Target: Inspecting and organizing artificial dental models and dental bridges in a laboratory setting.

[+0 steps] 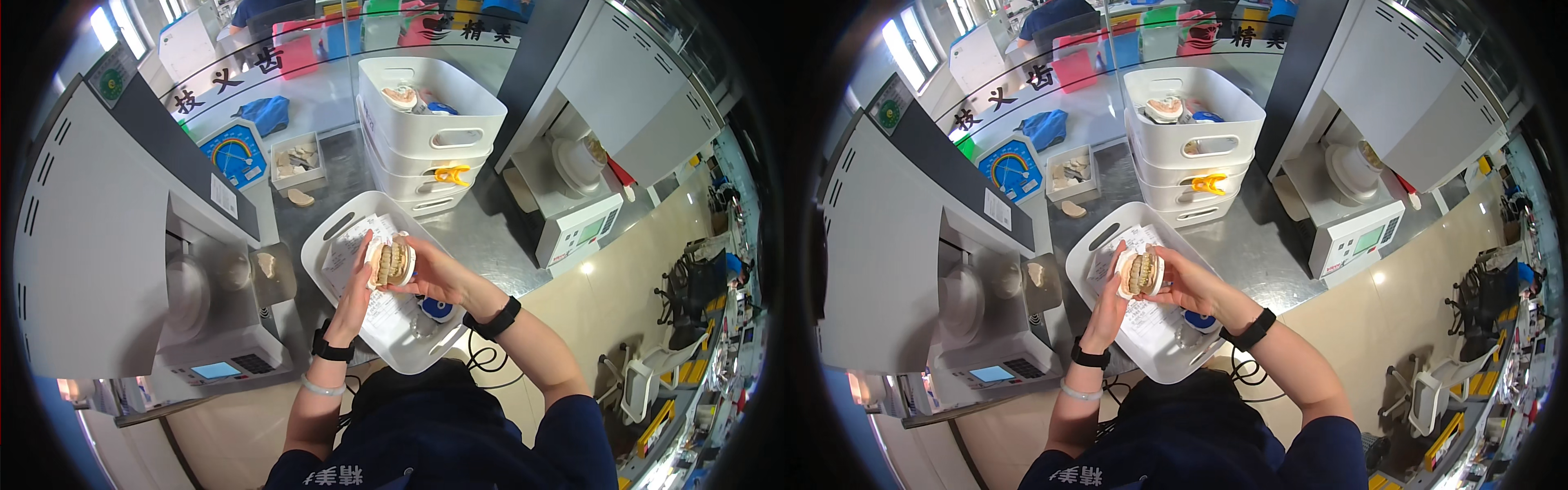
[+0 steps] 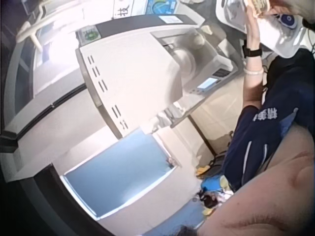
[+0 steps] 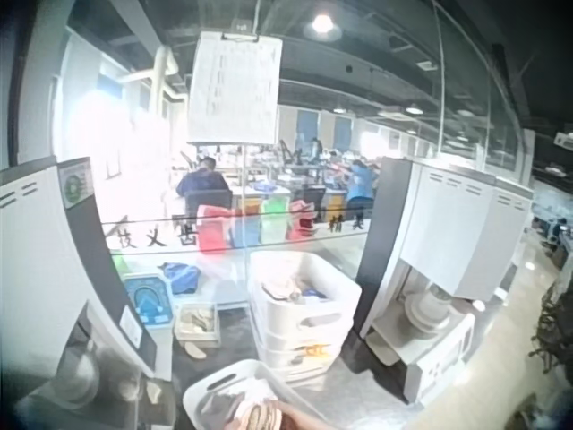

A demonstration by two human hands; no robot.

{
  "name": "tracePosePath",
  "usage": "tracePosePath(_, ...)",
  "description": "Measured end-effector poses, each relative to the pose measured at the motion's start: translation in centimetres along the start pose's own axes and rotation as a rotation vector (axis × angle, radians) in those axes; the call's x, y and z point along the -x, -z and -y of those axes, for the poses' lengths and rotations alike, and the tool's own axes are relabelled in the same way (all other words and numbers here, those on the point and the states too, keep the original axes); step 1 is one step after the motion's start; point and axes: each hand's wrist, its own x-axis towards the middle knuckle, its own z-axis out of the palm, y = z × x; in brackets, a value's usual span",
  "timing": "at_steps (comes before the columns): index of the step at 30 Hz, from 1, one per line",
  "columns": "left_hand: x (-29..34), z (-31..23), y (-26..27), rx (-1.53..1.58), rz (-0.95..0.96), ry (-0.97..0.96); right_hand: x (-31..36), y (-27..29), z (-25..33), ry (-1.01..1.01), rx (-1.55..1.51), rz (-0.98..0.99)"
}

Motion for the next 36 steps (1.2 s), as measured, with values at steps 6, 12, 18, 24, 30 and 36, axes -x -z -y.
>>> tracePosePath(6, -0.3, 0.2, 0.6, -0.112, -0.023, -0.006, -0.1, 0.0, 0.0, -0.049, 0.063, -0.120)
tracePosePath(12, -0.5, 0.7, 0.9, -0.175, 0.012, -0.119, -0.9, 0.5, -0.1, -0.089, 0.064, -0.123)
tracePosePath(18, 0.2, 1.4, 2.1, -0.180, 0.105, -0.141, 0.0, 0.0, -0.3, 0.014, 0.089, -0.074)
tracePosePath(24, 0.6, 2.4, 2.9, -0.075, 0.143, -0.167, 0.4, -1.0, -0.4, 0.057, 0.135, -0.081)
tracePosePath(30, 0.7, 2.2, 2.7, 0.016, 0.114, -0.132, 0.6, -1.9, -0.2, 0.001, 0.249, -0.213)
tracePosePath(36, 0.4, -0.3, 1.8, -0.072, -0.009, 0.118, -0.9, -0.8, -0.3, -0.170, 0.079, -0.203)
